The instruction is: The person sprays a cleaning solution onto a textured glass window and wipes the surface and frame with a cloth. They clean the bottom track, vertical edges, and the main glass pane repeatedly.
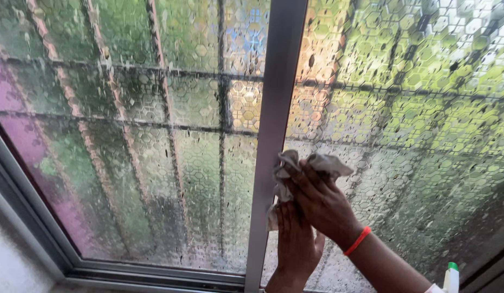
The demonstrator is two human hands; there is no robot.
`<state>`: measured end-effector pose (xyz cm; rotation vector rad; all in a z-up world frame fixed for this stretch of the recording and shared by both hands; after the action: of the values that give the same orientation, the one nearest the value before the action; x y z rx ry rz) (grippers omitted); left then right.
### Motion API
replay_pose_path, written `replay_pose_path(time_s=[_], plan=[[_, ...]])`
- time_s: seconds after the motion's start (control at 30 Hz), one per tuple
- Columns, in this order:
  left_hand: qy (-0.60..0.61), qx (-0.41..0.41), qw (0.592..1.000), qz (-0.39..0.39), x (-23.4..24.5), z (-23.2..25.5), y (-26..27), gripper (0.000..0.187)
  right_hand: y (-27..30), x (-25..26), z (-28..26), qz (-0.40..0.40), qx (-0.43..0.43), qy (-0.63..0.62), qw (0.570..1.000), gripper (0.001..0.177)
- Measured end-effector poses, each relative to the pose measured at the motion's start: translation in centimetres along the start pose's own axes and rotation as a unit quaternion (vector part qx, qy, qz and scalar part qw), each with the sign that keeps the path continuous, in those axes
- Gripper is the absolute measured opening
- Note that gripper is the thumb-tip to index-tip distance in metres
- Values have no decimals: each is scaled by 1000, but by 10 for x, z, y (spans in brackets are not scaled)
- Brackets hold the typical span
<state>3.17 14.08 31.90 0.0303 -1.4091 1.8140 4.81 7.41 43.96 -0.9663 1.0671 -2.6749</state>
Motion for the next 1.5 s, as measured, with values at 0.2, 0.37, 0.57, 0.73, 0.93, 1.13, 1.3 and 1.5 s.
replay_pose_path(time_s=[0.2,0.37,0.57,0.73,0.93,1.13,1.3,1.5], plan=[[-29,-59,996,54,70,29,-106,81,-91,71,49,36,-17,73,997,50],[-30,-90,989,114,91,44,-146,86,-126,91,68,65,-59,62,994,52],[-41,-92,994,34,75,24,-106,84,-98,65,41,34,-71,61,995,54],[-33,-115,992,31,59,6,-85,88,-80,55,30,16,-47,44,998,55],[-32,-134,985,103,91,22,-144,95,-135,80,71,37,-55,164,984,57],[-7,-170,973,156,156,59,-240,100,-208,137,122,113,-20,157,981,58],[27,-173,974,142,166,64,-248,115,-219,139,128,126,-51,140,981,56],[38,-146,986,75,137,41,-199,116,-178,119,97,75,-44,138,987,61]])
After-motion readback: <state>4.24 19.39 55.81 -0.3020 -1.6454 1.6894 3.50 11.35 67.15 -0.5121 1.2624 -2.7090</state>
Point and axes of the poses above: each hand's wrist, its own y-axis away from the middle knuckle, its own x-axis out of the back of the hand, z = x × y, the point moved 3 cm from there along -y, towards the middle knuckle, and after that the axes turned 2 degrees about x, right-handed, at the moved point
